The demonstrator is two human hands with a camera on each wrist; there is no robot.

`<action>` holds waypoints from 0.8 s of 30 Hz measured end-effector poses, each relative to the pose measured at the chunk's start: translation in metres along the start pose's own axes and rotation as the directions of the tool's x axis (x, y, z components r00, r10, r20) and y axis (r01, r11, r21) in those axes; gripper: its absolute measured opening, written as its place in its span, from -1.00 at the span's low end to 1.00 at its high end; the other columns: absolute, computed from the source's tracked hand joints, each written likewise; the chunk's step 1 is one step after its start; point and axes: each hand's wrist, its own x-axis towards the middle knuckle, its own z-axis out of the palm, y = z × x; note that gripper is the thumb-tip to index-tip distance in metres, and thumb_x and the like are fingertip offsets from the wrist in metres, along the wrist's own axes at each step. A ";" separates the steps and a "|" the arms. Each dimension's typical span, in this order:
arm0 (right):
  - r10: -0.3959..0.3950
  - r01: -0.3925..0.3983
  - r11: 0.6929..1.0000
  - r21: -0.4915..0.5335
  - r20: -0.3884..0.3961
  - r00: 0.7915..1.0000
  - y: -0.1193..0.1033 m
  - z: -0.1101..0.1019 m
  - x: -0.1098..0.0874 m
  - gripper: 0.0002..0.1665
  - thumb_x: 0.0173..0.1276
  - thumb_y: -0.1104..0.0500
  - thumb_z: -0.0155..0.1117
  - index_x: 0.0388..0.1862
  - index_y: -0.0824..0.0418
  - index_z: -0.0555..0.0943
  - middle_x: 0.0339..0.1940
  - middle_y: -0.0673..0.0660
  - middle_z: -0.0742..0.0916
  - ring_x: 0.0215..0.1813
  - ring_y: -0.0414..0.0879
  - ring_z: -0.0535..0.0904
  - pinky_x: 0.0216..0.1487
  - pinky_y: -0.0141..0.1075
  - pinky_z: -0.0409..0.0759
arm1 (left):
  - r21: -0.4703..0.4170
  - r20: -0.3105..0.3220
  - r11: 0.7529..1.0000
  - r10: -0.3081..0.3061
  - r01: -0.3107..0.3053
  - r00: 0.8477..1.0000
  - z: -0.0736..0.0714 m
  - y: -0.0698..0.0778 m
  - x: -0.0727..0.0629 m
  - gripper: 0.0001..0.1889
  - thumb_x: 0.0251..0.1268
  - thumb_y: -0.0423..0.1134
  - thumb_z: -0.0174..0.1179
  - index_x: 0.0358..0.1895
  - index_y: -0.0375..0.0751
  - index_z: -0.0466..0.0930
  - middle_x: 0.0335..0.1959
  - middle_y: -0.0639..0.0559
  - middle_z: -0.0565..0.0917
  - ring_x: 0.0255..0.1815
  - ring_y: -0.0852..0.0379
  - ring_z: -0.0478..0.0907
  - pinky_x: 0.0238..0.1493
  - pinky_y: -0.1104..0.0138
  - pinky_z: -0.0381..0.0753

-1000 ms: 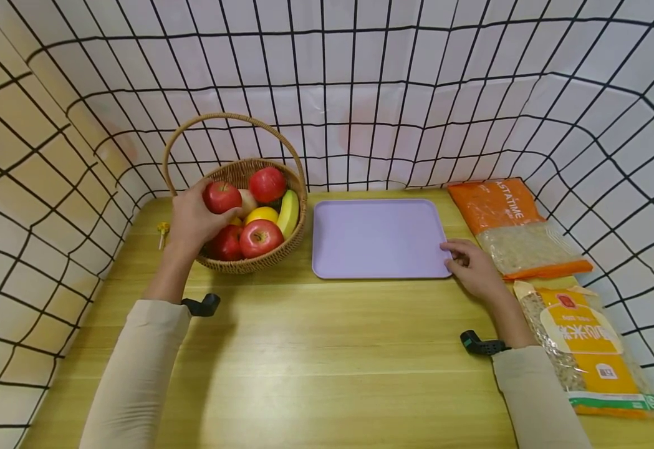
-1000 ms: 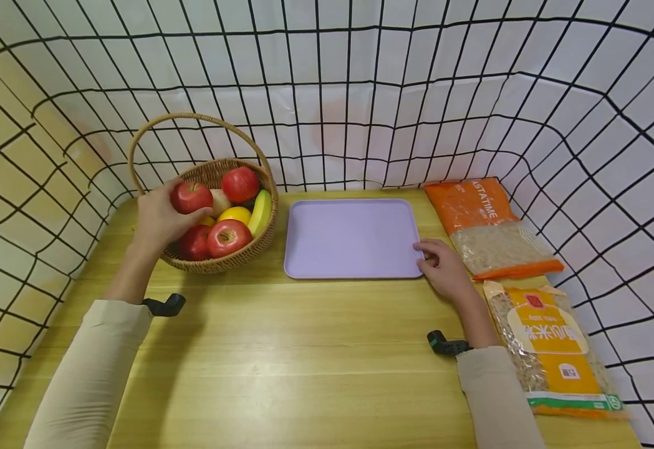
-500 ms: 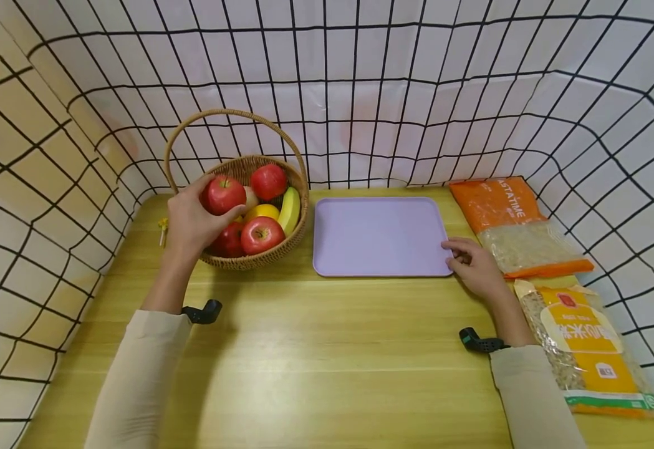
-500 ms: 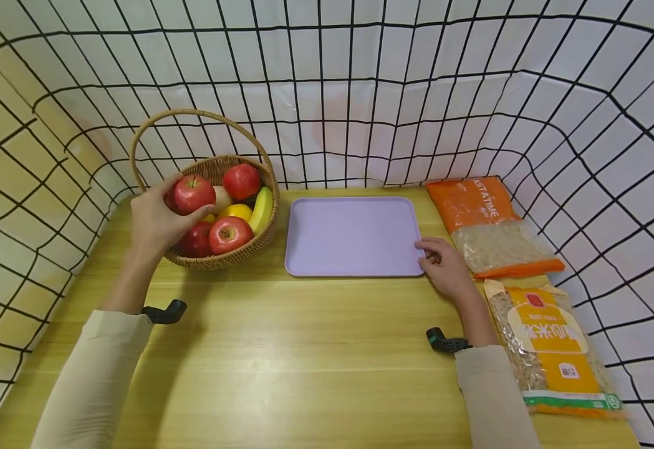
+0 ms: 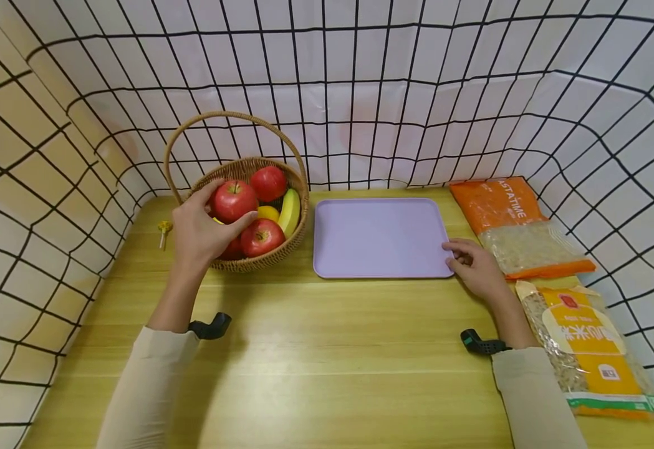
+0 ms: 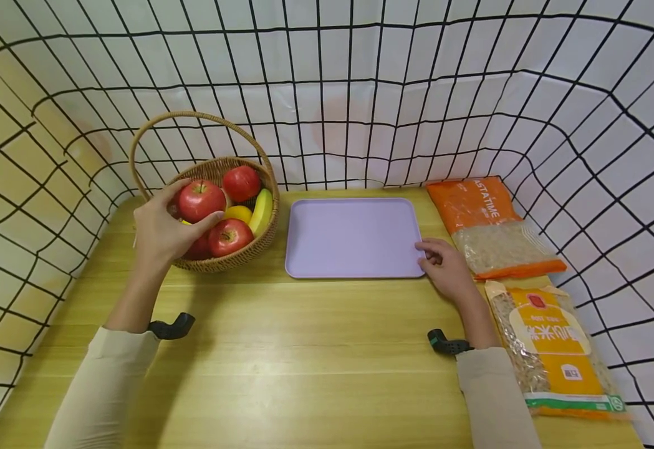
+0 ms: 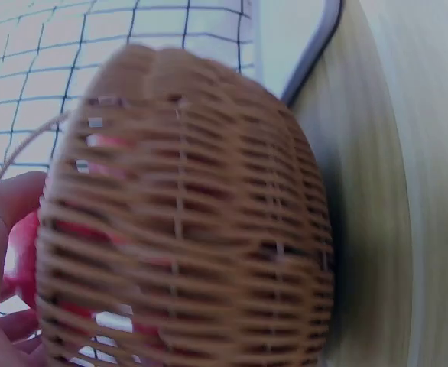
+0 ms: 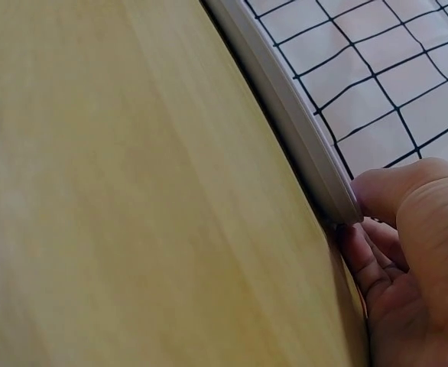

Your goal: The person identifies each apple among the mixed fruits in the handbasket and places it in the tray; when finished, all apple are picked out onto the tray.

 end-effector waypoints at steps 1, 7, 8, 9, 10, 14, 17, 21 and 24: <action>0.001 -0.001 1.000 0.001 -0.001 1.000 0.000 0.000 0.000 -0.59 0.53 0.23 0.24 0.31 0.28 0.62 0.35 0.32 0.59 -0.04 -0.01 0.45 -0.12 -0.61 0.34 | -0.014 -0.007 1.000 0.004 -0.004 1.000 0.001 0.002 -0.001 -0.13 -0.03 0.27 0.54 0.38 -0.03 0.55 0.23 -0.13 0.69 0.15 -0.14 0.63 0.12 -0.11 0.69; -0.003 0.004 1.000 0.007 -0.005 1.000 -0.001 0.001 0.000 -0.59 0.52 0.24 0.25 0.29 0.30 0.63 0.33 0.34 0.60 -0.05 -0.05 0.45 -0.12 -0.62 0.35 | -0.150 -0.065 0.987 0.045 -0.055 0.997 0.008 0.017 -0.009 -0.15 -0.12 0.20 0.62 0.33 -0.01 0.61 0.20 -0.04 0.71 0.10 -0.03 0.69 0.14 0.03 0.70; -0.004 0.004 1.000 0.008 -0.006 1.000 -0.002 0.001 0.000 -0.59 0.52 0.24 0.25 0.29 0.30 0.63 0.33 0.34 0.61 -0.06 -0.05 0.45 -0.12 -0.63 0.35 | -0.167 -0.071 0.984 0.057 -0.068 0.996 0.009 0.020 -0.010 -0.16 -0.13 0.19 0.63 0.32 -0.01 0.61 0.20 -0.04 0.71 0.11 0.00 0.69 0.14 0.06 0.71; -0.004 0.004 1.000 0.009 -0.008 1.000 -0.002 0.001 0.000 -0.59 0.51 0.24 0.25 0.28 0.30 0.63 0.32 0.34 0.61 -0.06 -0.06 0.45 -0.12 -0.63 0.35 | -0.180 -0.074 0.980 0.068 -0.080 0.995 0.011 0.023 -0.012 -0.16 -0.13 0.18 0.63 0.32 -0.01 0.62 0.20 -0.03 0.72 0.12 0.03 0.68 0.13 0.08 0.71; -0.004 0.004 1.000 0.009 -0.008 1.000 -0.002 0.001 0.000 -0.60 0.51 0.25 0.25 0.28 0.30 0.63 0.31 0.34 0.61 -0.06 -0.07 0.45 -0.12 -0.63 0.35 | -0.189 -0.075 0.978 0.078 -0.091 0.994 0.013 0.026 -0.013 -0.17 -0.13 0.17 0.64 0.31 -0.01 0.62 0.20 -0.01 0.72 0.12 0.05 0.67 0.03 0.07 0.76; -0.005 0.006 1.000 0.015 -0.014 1.000 -0.003 0.002 -0.001 -0.60 0.51 0.26 0.25 0.27 0.31 0.64 0.30 0.34 0.62 -0.08 -0.10 0.44 -0.13 -0.63 0.35 | -0.219 -0.065 0.966 0.126 -0.137 0.990 0.022 0.036 -0.018 -0.18 -0.14 0.16 0.64 0.30 0.00 0.63 0.19 0.00 0.72 0.11 0.07 0.67 -0.02 0.08 0.78; -0.004 0.005 1.000 0.018 -0.016 1.000 -0.003 0.001 -0.001 -0.60 0.51 0.26 0.25 0.28 0.31 0.63 0.32 0.34 0.61 -0.08 -0.13 0.43 -0.13 -0.63 0.35 | -0.250 -0.044 0.956 0.150 -0.156 0.988 0.031 0.043 -0.020 -0.18 -0.16 0.17 0.65 0.29 0.02 0.64 0.17 0.01 0.71 0.10 0.09 0.68 -0.03 0.09 0.78; 0.001 -0.001 1.000 0.016 -0.021 1.000 -0.001 0.001 -0.001 -0.60 0.52 0.25 0.25 0.28 0.29 0.64 0.35 0.33 0.61 -0.07 -0.15 0.43 -0.12 -0.63 0.35 | -0.278 -0.004 0.948 0.158 -0.153 0.987 0.042 0.052 -0.021 -0.17 -0.19 0.21 0.66 0.27 0.05 0.64 0.17 0.03 0.70 0.12 0.13 0.62 0.02 0.14 0.77; 0.003 -0.002 1.000 0.015 -0.023 1.000 -0.001 0.002 -0.001 -0.60 0.52 0.25 0.24 0.28 0.28 0.64 0.35 0.32 0.61 -0.07 -0.16 0.43 -0.11 -0.63 0.35 | -0.287 0.031 0.947 0.156 -0.141 0.987 0.050 0.059 -0.020 -0.19 -0.16 0.22 0.64 0.27 0.06 0.63 0.19 0.05 0.70 0.14 0.14 0.59 0.05 0.15 0.75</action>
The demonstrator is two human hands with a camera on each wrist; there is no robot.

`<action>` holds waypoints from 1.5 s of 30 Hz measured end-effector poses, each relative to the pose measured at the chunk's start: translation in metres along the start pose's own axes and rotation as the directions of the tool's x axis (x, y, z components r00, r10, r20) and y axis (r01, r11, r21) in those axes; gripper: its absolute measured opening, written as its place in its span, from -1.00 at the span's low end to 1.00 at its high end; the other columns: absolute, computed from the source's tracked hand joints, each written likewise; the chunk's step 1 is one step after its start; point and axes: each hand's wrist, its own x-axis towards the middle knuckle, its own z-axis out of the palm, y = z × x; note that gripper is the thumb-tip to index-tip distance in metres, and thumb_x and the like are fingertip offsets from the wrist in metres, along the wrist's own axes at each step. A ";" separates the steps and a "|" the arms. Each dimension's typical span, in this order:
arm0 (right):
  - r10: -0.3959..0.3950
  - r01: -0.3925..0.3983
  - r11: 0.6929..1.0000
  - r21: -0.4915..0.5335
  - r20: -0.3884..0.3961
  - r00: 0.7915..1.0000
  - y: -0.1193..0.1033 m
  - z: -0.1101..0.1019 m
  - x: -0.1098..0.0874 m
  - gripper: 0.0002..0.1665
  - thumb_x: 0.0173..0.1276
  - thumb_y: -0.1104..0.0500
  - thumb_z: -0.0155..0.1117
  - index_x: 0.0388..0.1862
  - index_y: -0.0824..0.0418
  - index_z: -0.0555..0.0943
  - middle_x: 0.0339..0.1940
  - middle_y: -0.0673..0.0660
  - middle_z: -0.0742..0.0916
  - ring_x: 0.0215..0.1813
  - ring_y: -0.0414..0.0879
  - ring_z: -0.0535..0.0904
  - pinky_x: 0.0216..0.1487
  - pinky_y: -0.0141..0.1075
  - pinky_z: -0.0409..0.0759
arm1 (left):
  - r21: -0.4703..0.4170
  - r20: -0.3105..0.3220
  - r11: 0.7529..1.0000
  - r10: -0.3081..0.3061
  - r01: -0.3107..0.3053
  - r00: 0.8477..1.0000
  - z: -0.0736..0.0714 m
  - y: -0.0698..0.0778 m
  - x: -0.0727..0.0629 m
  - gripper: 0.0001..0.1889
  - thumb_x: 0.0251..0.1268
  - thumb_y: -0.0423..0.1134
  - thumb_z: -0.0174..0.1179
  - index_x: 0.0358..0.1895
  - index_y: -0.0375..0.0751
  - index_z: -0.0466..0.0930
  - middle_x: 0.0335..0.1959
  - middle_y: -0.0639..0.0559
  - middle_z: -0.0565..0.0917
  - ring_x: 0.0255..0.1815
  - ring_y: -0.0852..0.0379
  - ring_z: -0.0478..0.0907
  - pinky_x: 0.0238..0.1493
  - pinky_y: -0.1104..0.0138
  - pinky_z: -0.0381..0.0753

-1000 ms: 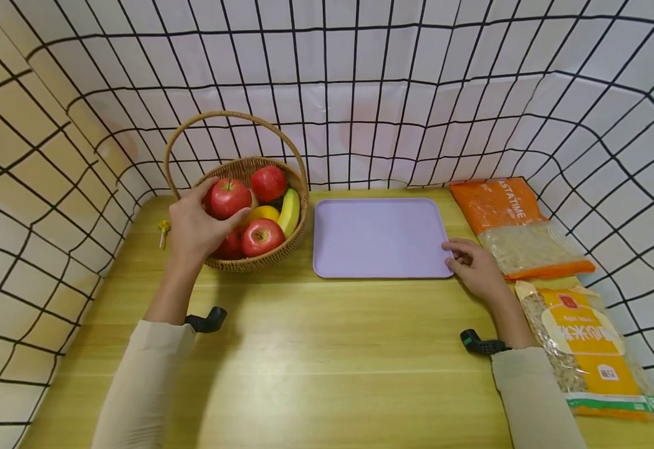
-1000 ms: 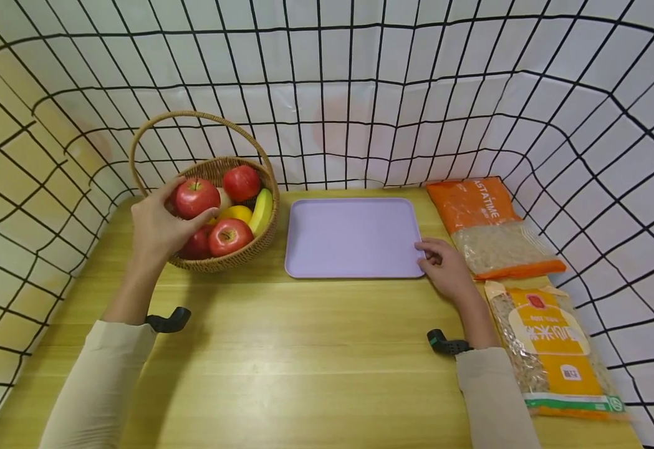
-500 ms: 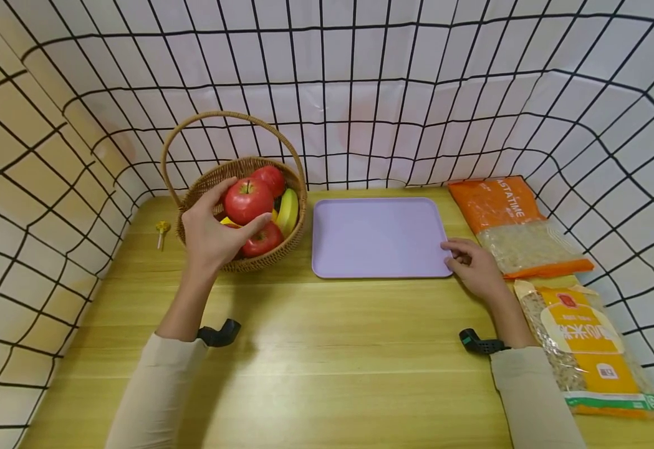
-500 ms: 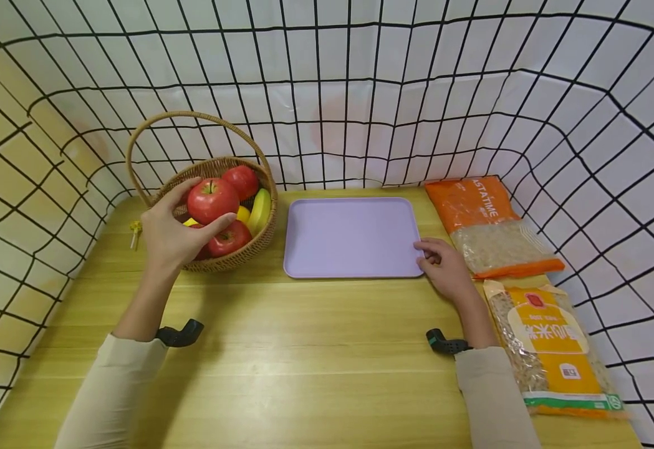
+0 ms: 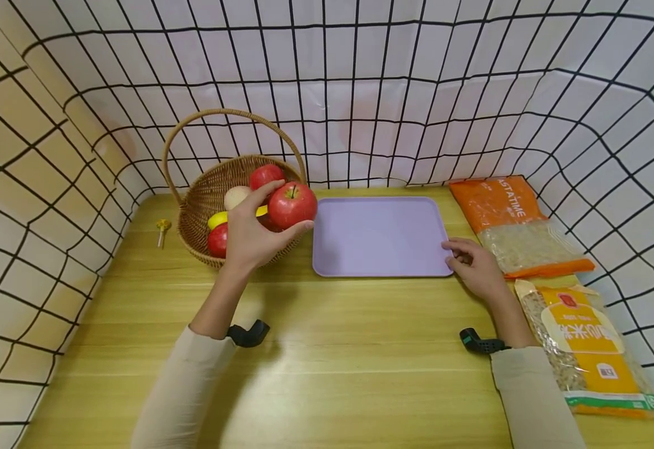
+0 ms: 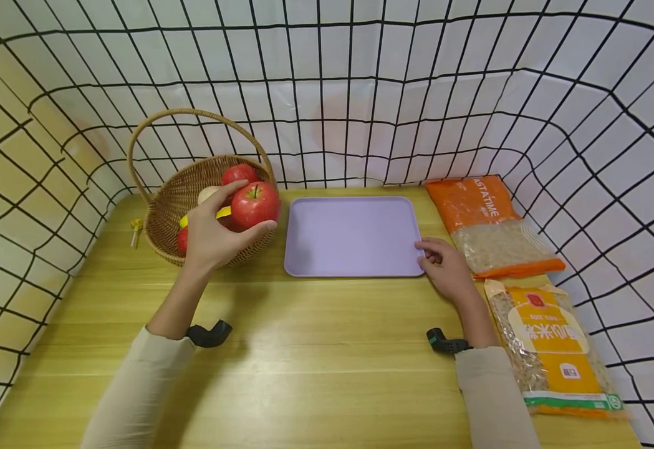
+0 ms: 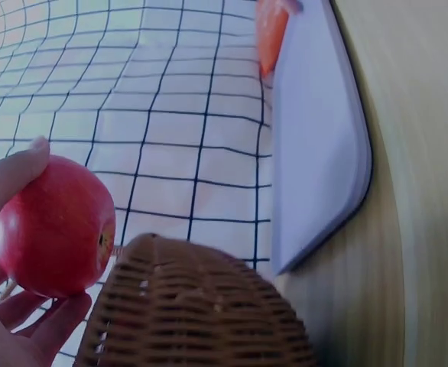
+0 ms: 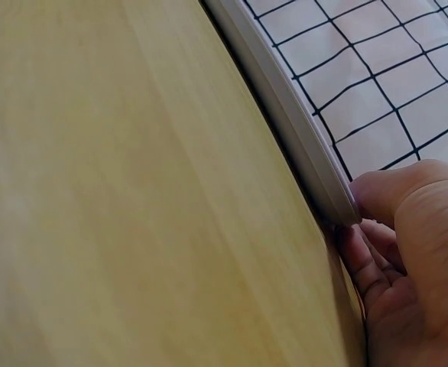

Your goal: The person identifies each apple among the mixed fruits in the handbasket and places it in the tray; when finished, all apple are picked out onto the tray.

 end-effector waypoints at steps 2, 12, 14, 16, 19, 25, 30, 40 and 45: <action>-0.001 0.001 1.000 0.001 -0.004 1.000 0.000 0.000 0.001 -0.60 0.51 0.25 0.25 0.28 0.29 0.64 0.34 0.33 0.61 -0.07 -0.17 0.43 -0.12 -0.64 0.35 | -0.022 0.025 1.000 -0.005 0.006 1.000 0.006 0.003 0.002 -0.19 -0.13 0.20 0.63 0.29 0.05 0.61 0.20 0.06 0.68 0.15 0.14 0.59 0.06 0.16 0.75; 0.016 -0.016 1.000 0.005 -0.013 1.000 -0.006 -0.001 -0.001 -0.60 0.48 0.28 0.26 0.26 0.30 0.65 0.35 0.33 0.61 -0.02 -0.03 0.47 -0.12 -0.69 0.35 | -0.071 0.199 0.997 0.050 -0.036 0.979 0.043 0.014 0.001 -0.13 -0.07 0.14 0.62 0.38 0.00 0.51 0.25 0.07 0.65 0.16 0.16 0.59 0.14 0.16 0.71; 0.019 -0.019 1.000 0.005 -0.012 1.000 -0.007 -0.001 -0.002 -0.60 0.48 0.29 0.26 0.26 0.30 0.65 0.35 0.33 0.61 -0.01 0.00 0.49 -0.12 -0.70 0.35 | -0.080 0.231 0.996 0.043 -0.025 0.972 0.052 0.013 -0.003 -0.13 -0.08 0.14 0.62 0.38 -0.02 0.52 0.25 0.06 0.65 0.15 0.14 0.60 0.13 0.17 0.72; 0.018 -0.018 1.000 0.007 -0.015 1.000 -0.007 -0.001 -0.002 -0.60 0.47 0.29 0.26 0.26 0.31 0.65 0.35 0.34 0.61 0.00 0.01 0.50 -0.12 -0.72 0.34 | -0.099 0.257 0.995 0.039 -0.014 0.966 0.062 0.012 -0.005 -0.14 -0.08 0.11 0.64 0.36 -0.06 0.53 0.25 0.03 0.65 0.15 0.11 0.61 0.13 0.17 0.72; 0.017 -0.017 1.000 0.011 -0.023 1.000 -0.006 -0.003 -0.003 -0.60 0.45 0.30 0.27 0.25 0.32 0.65 0.35 0.35 0.61 -0.01 -0.03 0.50 -0.12 -0.74 0.34 | -0.104 0.286 0.995 0.021 0.009 0.958 0.078 0.012 -0.006 -0.14 -0.07 0.09 0.64 0.37 -0.04 0.52 0.27 0.04 0.64 0.19 0.10 0.61 0.14 0.20 0.72; 0.009 -0.009 1.000 0.019 -0.039 0.999 -0.004 -0.002 -0.002 -0.59 0.42 0.33 0.29 0.23 0.33 0.67 0.32 0.35 0.62 -0.11 -0.32 0.47 -0.14 -0.76 0.37 | -0.047 0.263 0.997 -0.041 0.055 0.964 0.107 0.009 -0.003 -0.16 0.00 0.10 0.60 0.41 0.03 0.48 0.26 0.05 0.64 0.16 0.08 0.56 0.04 0.20 0.72; 0.003 -0.002 0.999 0.036 -0.041 0.999 -0.004 0.001 -0.001 -0.59 0.40 0.35 0.29 0.21 0.35 0.67 0.32 0.36 0.62 -0.15 -0.41 0.46 -0.16 -0.76 0.39 | -0.100 0.261 0.973 -0.178 0.210 0.949 0.124 0.001 -0.001 -0.15 0.02 0.08 0.60 0.43 0.05 0.44 0.28 0.00 0.60 0.19 0.04 0.58 0.14 0.13 0.68; 0.016 -0.016 1.000 0.021 -0.036 0.999 -0.006 0.001 0.000 -0.61 0.43 0.31 0.28 0.22 0.31 0.68 0.33 0.33 0.63 -0.10 -0.23 0.46 -0.15 -0.71 0.36 | -0.116 0.183 0.930 -0.324 0.348 0.928 0.153 -0.028 0.012 -0.10 0.04 0.04 0.60 0.50 0.11 0.36 0.37 0.00 0.53 0.37 -0.02 0.50 0.37 0.02 0.51; 0.027 -0.026 0.999 0.031 -0.033 0.999 -0.006 0.002 -0.002 -0.60 0.43 0.31 0.28 0.22 0.31 0.68 0.34 0.33 0.62 -0.11 -0.30 0.46 -0.15 -0.73 0.37 | -0.120 0.164 0.926 -0.337 0.358 0.927 0.164 -0.039 0.021 -0.11 0.04 -0.05 0.61 0.49 0.05 0.37 0.38 -0.04 0.53 0.38 -0.01 0.51 0.39 0.06 0.51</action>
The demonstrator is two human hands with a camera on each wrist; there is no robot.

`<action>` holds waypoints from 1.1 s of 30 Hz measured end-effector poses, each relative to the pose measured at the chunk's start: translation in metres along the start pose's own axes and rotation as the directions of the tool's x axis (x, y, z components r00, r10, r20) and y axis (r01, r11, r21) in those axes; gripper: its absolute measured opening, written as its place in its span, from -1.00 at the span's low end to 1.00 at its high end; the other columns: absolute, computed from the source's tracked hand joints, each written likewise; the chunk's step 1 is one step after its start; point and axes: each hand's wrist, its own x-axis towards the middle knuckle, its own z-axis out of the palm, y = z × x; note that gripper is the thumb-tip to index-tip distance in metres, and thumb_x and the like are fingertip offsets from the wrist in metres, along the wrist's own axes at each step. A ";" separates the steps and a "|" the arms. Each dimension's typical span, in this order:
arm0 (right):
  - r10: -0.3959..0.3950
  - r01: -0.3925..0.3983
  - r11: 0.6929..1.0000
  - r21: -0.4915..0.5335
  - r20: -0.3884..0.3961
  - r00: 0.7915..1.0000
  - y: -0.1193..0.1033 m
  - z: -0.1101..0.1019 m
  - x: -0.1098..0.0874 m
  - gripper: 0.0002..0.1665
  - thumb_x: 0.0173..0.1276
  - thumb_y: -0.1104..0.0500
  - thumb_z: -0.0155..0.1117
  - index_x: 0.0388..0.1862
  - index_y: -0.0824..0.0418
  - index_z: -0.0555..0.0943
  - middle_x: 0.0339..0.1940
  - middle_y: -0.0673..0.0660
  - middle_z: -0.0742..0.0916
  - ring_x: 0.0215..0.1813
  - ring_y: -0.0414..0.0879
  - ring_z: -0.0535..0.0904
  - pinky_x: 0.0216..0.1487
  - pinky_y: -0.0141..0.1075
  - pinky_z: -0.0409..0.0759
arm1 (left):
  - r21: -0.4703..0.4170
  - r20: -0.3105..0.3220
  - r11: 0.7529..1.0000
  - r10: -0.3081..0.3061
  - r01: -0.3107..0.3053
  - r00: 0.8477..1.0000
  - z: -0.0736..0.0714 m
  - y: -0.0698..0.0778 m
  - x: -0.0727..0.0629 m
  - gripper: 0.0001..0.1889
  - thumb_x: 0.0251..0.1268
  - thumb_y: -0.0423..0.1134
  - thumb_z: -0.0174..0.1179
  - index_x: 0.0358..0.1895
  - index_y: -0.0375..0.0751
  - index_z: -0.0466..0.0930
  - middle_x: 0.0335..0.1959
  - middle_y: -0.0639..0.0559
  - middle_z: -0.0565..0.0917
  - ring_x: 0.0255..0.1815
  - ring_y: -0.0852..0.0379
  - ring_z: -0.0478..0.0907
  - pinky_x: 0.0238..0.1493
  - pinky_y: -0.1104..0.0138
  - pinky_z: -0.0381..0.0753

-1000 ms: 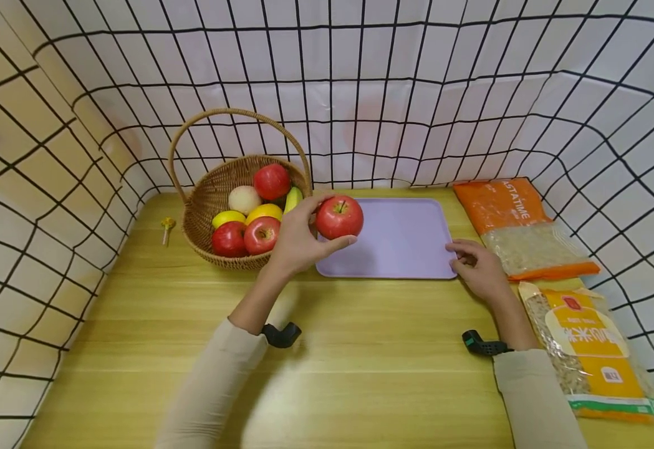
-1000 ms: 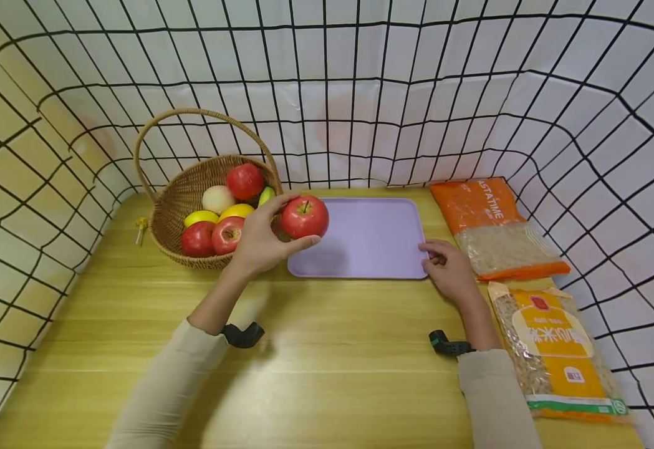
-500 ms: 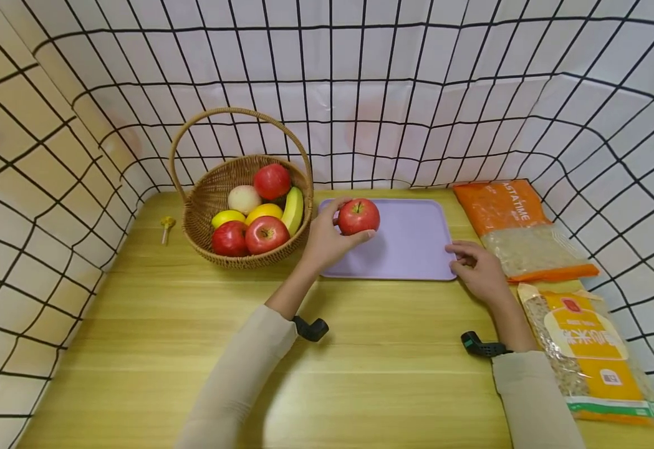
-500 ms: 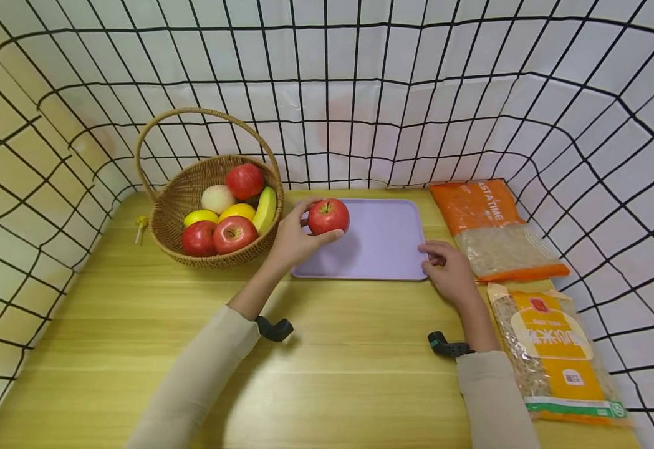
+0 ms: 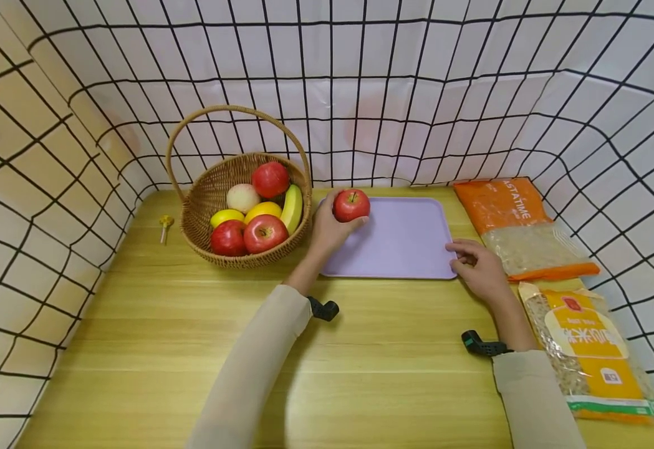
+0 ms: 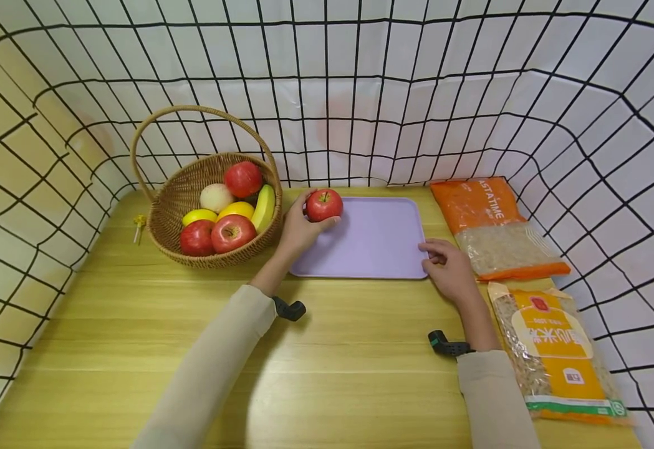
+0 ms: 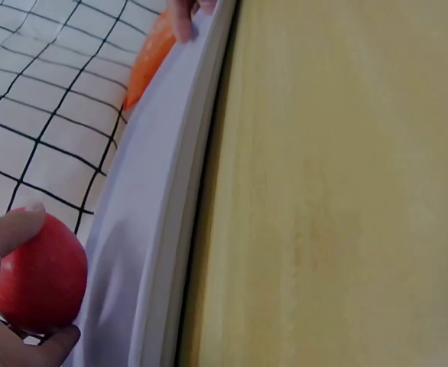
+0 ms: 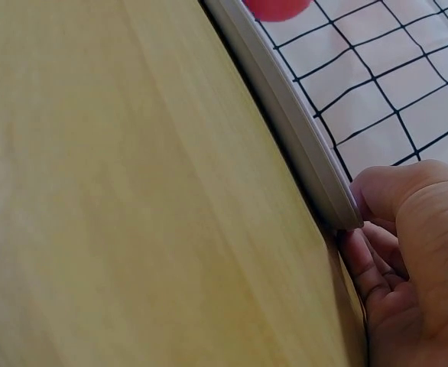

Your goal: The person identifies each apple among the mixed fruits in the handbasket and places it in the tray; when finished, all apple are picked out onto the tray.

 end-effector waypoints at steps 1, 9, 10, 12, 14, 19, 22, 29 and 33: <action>0.001 -0.001 1.000 0.001 0.000 1.000 0.000 -0.001 0.000 -0.60 0.43 0.31 0.28 0.22 0.32 0.68 0.34 0.33 0.62 -0.12 -0.31 0.47 -0.15 -0.73 0.37 | -0.001 -0.001 1.000 -0.005 0.005 1.000 0.001 0.000 0.002 -0.11 0.04 -0.06 0.61 0.49 0.05 0.37 0.38 -0.04 0.53 0.38 -0.01 0.51 0.39 0.06 0.52; -0.002 0.002 1.000 -0.003 -0.006 1.000 0.001 -0.001 0.001 -0.60 0.41 0.33 0.28 0.22 0.31 0.68 0.33 0.33 0.63 -0.11 -0.35 0.46 -0.13 -0.75 0.37 | 0.026 0.014 1.000 0.006 -0.006 1.000 0.007 -0.003 0.012 -0.12 0.03 -0.04 0.62 0.47 0.05 0.40 0.36 -0.08 0.54 0.37 -0.02 0.52 0.40 0.09 0.52; -0.006 0.006 1.000 -0.003 -0.007 1.000 0.002 -0.001 0.002 -0.60 0.41 0.33 0.28 0.22 0.31 0.68 0.32 0.32 0.64 -0.11 -0.34 0.46 -0.13 -0.74 0.37 | 0.027 0.015 1.000 0.007 -0.008 1.000 0.007 -0.003 0.013 -0.12 0.04 -0.04 0.62 0.48 0.05 0.40 0.35 -0.09 0.54 0.37 -0.02 0.52 0.40 0.09 0.52; -0.013 0.013 1.000 -0.004 -0.009 1.000 0.002 0.000 0.002 -0.60 0.41 0.33 0.28 0.21 0.31 0.68 0.31 0.32 0.65 -0.10 -0.32 0.46 -0.13 -0.73 0.37 | 0.026 0.016 1.000 0.006 -0.006 1.000 0.008 -0.005 0.014 -0.12 0.05 -0.04 0.61 0.49 0.02 0.39 0.35 -0.09 0.54 0.37 -0.04 0.51 0.40 0.07 0.52; -0.017 0.017 1.000 -0.001 -0.010 1.000 0.003 0.000 0.002 -0.60 0.40 0.34 0.29 0.20 0.31 0.68 0.30 0.32 0.65 -0.10 -0.31 0.46 -0.12 -0.73 0.37 | 0.021 0.018 1.000 0.005 -0.006 1.000 0.009 -0.006 0.016 -0.12 0.07 -0.04 0.60 0.50 -0.01 0.38 0.35 -0.12 0.53 0.37 -0.06 0.51 0.40 0.06 0.52; -0.012 0.012 1.000 0.006 -0.010 1.000 0.006 0.001 0.002 -0.60 0.40 0.33 0.29 0.20 0.31 0.69 0.31 0.31 0.65 -0.10 -0.32 0.46 -0.12 -0.73 0.37 | 0.043 0.043 0.999 0.008 -0.010 0.999 0.009 -0.009 0.018 -0.08 0.09 -0.01 0.58 0.54 0.01 0.33 0.39 -0.13 0.50 0.40 -0.07 0.47 0.43 0.04 0.49; -0.010 0.010 1.000 0.002 -0.008 1.000 0.006 0.001 0.002 -0.60 0.40 0.32 0.29 0.21 0.30 0.69 0.31 0.31 0.65 -0.10 -0.32 0.46 -0.13 -0.73 0.37 | 0.062 0.057 0.998 0.010 -0.013 0.998 0.008 -0.008 0.018 -0.04 0.07 0.02 0.59 0.56 0.03 0.29 0.42 -0.12 0.47 0.43 -0.06 0.45 0.44 0.04 0.47; -0.010 0.010 1.000 0.006 -0.006 1.000 0.003 0.001 0.001 -0.60 0.41 0.32 0.29 0.21 0.30 0.69 0.31 0.31 0.65 -0.10 -0.27 0.47 -0.13 -0.73 0.37 | 0.108 0.057 0.993 0.048 -0.054 0.997 -0.003 0.004 0.005 -0.01 0.06 0.07 0.58 0.57 0.05 0.25 0.49 -0.05 0.43 0.49 -0.06 0.39 0.46 -0.02 0.44; -0.006 0.006 1.000 -0.005 -0.004 1.000 0.001 0.000 0.000 -0.60 0.42 0.32 0.28 0.22 0.30 0.68 0.32 0.31 0.64 -0.08 -0.22 0.47 -0.12 -0.74 0.36 | 0.160 0.077 0.982 0.086 -0.097 0.993 -0.010 0.015 -0.009 0.01 0.08 0.14 0.55 0.59 0.05 0.22 0.53 -0.01 0.40 0.53 -0.06 0.34 0.48 -0.05 0.41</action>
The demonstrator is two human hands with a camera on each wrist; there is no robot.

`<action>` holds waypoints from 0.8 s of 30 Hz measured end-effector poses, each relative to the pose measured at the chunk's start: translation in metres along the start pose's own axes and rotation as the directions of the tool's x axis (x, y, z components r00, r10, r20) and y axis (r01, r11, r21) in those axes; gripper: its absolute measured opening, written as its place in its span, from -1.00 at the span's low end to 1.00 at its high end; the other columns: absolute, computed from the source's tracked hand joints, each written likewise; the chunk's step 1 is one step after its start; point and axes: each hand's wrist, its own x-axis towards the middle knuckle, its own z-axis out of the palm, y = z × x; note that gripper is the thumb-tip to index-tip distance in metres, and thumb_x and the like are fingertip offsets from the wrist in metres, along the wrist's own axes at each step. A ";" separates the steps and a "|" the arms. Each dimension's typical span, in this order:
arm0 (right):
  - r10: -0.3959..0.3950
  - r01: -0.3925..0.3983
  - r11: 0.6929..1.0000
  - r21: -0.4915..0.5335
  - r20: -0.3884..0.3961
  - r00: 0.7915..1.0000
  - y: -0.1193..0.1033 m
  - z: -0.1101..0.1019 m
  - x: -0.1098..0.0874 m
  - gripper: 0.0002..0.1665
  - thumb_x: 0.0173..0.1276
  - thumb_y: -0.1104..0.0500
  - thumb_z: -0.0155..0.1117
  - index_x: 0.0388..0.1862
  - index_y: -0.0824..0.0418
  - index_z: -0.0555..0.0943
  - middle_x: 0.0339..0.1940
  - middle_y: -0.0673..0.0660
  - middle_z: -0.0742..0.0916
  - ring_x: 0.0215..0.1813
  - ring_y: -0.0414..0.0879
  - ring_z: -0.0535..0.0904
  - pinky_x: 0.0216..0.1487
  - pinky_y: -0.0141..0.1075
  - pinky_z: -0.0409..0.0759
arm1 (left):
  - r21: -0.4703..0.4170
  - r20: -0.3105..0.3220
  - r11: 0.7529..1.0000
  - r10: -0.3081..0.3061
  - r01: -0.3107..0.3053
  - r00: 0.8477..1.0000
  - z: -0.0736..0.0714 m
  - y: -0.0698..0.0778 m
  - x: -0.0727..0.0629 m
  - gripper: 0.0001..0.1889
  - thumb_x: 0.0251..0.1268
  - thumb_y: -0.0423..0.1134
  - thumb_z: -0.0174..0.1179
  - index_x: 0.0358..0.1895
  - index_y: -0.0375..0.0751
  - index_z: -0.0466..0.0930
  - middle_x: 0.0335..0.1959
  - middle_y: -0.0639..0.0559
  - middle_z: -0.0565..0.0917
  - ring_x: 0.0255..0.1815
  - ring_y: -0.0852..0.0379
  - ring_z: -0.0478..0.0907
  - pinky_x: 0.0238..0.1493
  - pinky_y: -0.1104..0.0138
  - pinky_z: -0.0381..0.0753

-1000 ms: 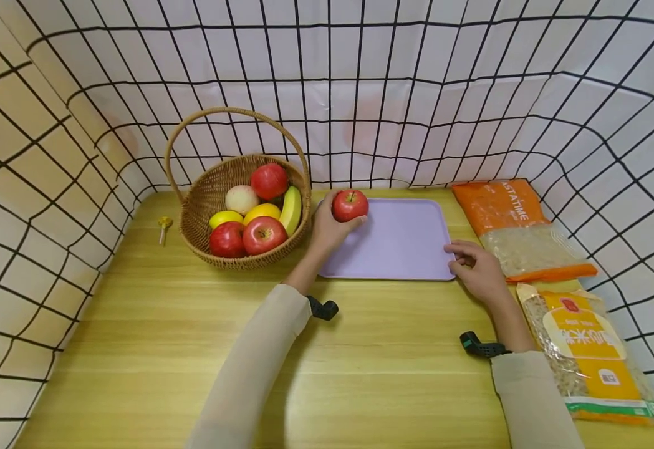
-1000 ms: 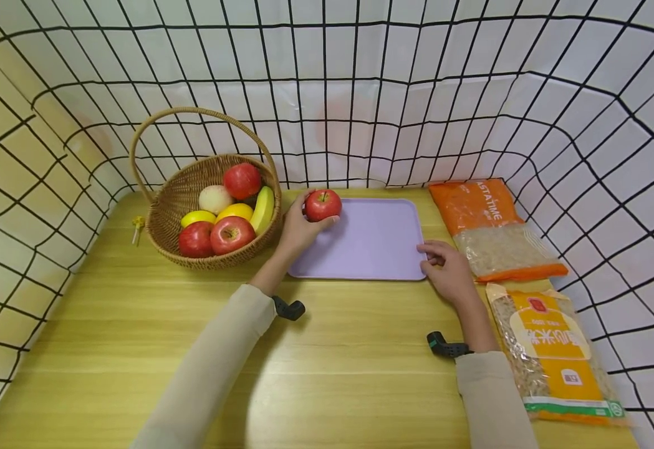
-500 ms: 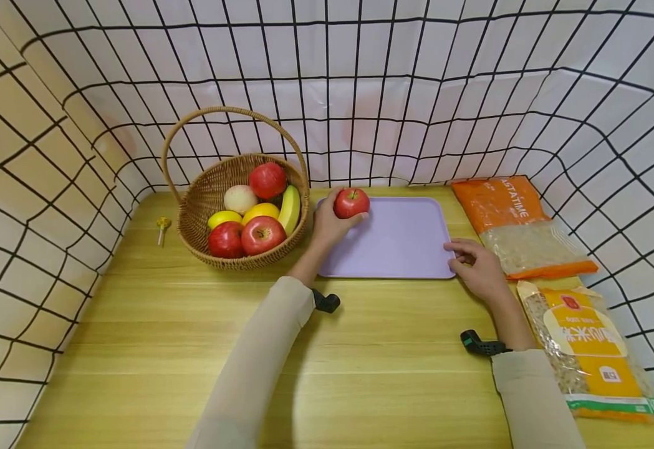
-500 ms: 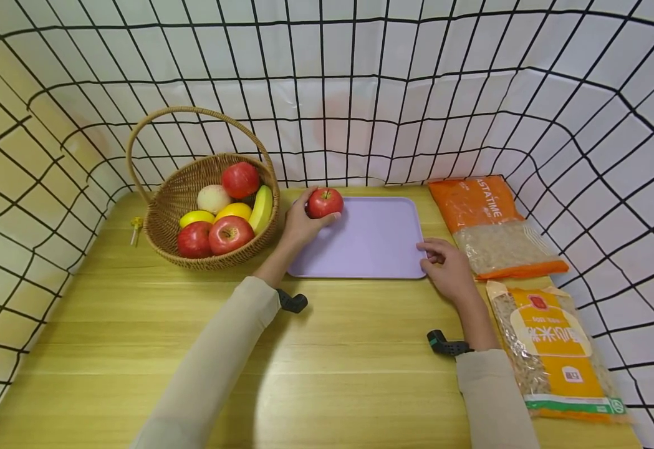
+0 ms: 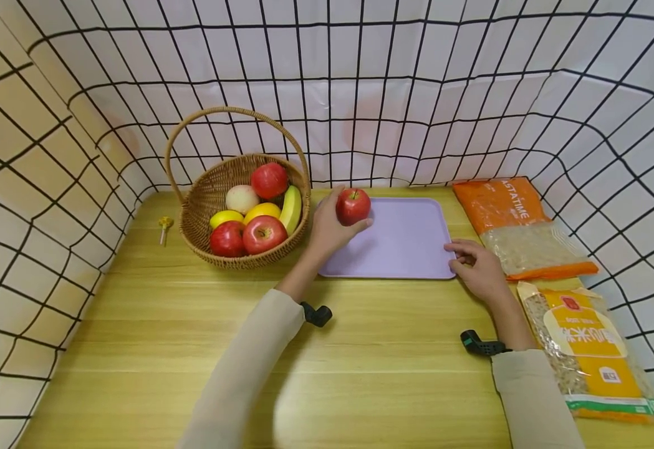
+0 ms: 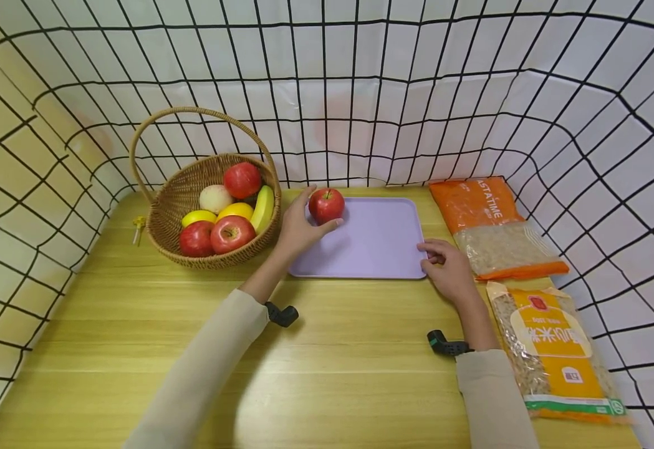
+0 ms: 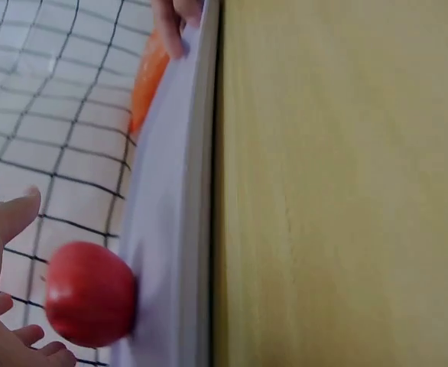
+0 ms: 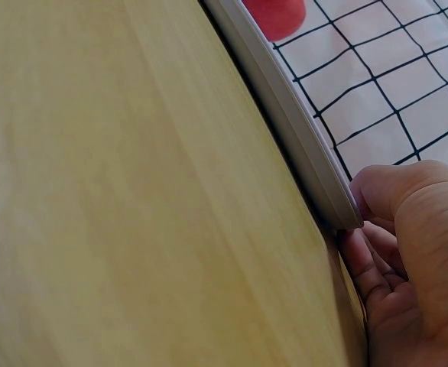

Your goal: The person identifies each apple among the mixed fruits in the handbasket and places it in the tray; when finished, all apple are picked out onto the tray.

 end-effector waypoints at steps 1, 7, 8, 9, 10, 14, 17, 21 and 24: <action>0.003 -0.003 1.000 -0.001 0.001 1.000 0.000 0.000 0.000 -0.60 0.42 0.32 0.28 0.22 0.30 0.68 0.32 0.31 0.64 -0.07 -0.20 0.47 -0.12 -0.74 0.36 | 0.010 0.007 1.000 0.009 -0.009 1.000 -0.002 0.003 -0.004 0.02 0.08 0.16 0.54 0.59 0.06 0.21 0.54 -0.01 0.39 0.54 -0.06 0.33 0.48 -0.06 0.40; 0.028 -0.028 1.000 -0.006 0.009 1.000 0.000 0.001 0.001 -0.60 0.44 0.29 0.29 0.23 0.27 0.68 0.33 0.28 0.63 -0.07 -0.18 0.48 -0.12 -0.73 0.37 | 0.005 0.038 0.996 0.088 -0.088 0.995 -0.021 0.022 -0.025 0.07 0.06 0.25 0.51 0.63 0.12 0.14 0.60 0.02 0.30 0.58 -0.05 0.28 0.51 -0.10 0.34; 0.032 -0.032 0.999 -0.003 0.007 0.999 0.000 0.001 0.001 -0.61 0.43 0.28 0.29 0.22 0.27 0.69 0.33 0.28 0.63 -0.07 -0.18 0.49 -0.12 -0.72 0.37 | 0.002 0.039 0.994 0.105 -0.105 0.994 -0.025 0.025 -0.029 0.07 0.07 0.27 0.49 0.63 0.13 0.14 0.60 0.03 0.30 0.57 -0.05 0.29 0.49 -0.09 0.37; 0.033 -0.033 0.999 -0.004 0.008 0.999 0.000 0.001 0.002 -0.61 0.44 0.28 0.29 0.22 0.26 0.69 0.34 0.27 0.63 -0.07 -0.18 0.49 -0.12 -0.73 0.37 | -0.012 0.040 0.992 0.126 -0.126 0.991 -0.029 0.028 -0.032 0.05 0.07 0.26 0.49 0.62 0.11 0.16 0.58 0.02 0.32 0.55 -0.05 0.32 0.48 -0.08 0.41; 0.032 -0.032 0.999 -0.003 0.008 0.999 0.000 0.002 0.002 -0.60 0.43 0.28 0.30 0.22 0.26 0.69 0.34 0.27 0.63 -0.07 -0.18 0.49 -0.12 -0.73 0.37 | -0.027 0.040 0.989 0.148 -0.147 0.988 -0.033 0.031 -0.035 0.04 0.08 0.25 0.49 0.61 0.09 0.18 0.57 0.01 0.34 0.53 -0.05 0.35 0.46 -0.05 0.44; 0.015 -0.015 1.000 -0.006 0.010 1.000 0.001 0.002 0.001 -0.60 0.43 0.28 0.30 0.22 0.27 0.69 0.34 0.30 0.63 -0.07 -0.18 0.49 -0.12 -0.74 0.37 | -0.083 0.032 0.969 0.235 -0.231 0.972 -0.049 0.039 -0.046 -0.08 0.12 0.17 0.51 0.54 0.03 0.31 0.49 0.02 0.44 0.42 0.04 0.46 0.38 0.13 0.56; 0.008 -0.008 1.000 -0.008 0.012 1.000 0.002 0.002 0.000 -0.60 0.43 0.27 0.30 0.23 0.27 0.68 0.34 0.30 0.63 -0.07 -0.21 0.49 -0.11 -0.73 0.37 | -0.095 0.006 0.957 0.277 -0.275 0.961 -0.062 0.043 -0.054 -0.19 0.15 0.12 0.52 0.47 0.05 0.42 0.40 0.06 0.52 0.32 0.14 0.50 0.35 0.23 0.58; 0.009 -0.009 1.000 -0.010 0.009 1.000 0.002 0.002 -0.001 -0.59 0.44 0.27 0.29 0.24 0.27 0.67 0.34 0.30 0.63 -0.07 -0.22 0.49 -0.11 -0.73 0.37 | -0.079 -0.042 0.953 0.289 -0.291 0.956 -0.081 0.042 -0.060 -0.29 0.17 0.08 0.51 0.38 -0.02 0.52 0.28 0.03 0.60 0.22 0.10 0.54 0.31 0.15 0.61; 0.005 -0.005 1.000 -0.011 0.005 1.000 0.001 -0.001 -0.001 -0.59 0.43 0.28 0.29 0.24 0.28 0.68 0.33 0.30 0.63 -0.06 -0.19 0.50 -0.12 -0.75 0.36 | -0.078 -0.067 0.959 0.269 -0.274 0.961 -0.096 0.037 -0.058 -0.31 0.20 0.07 0.49 0.36 -0.09 0.53 0.23 -0.03 0.61 0.21 0.01 0.54 0.31 0.07 0.61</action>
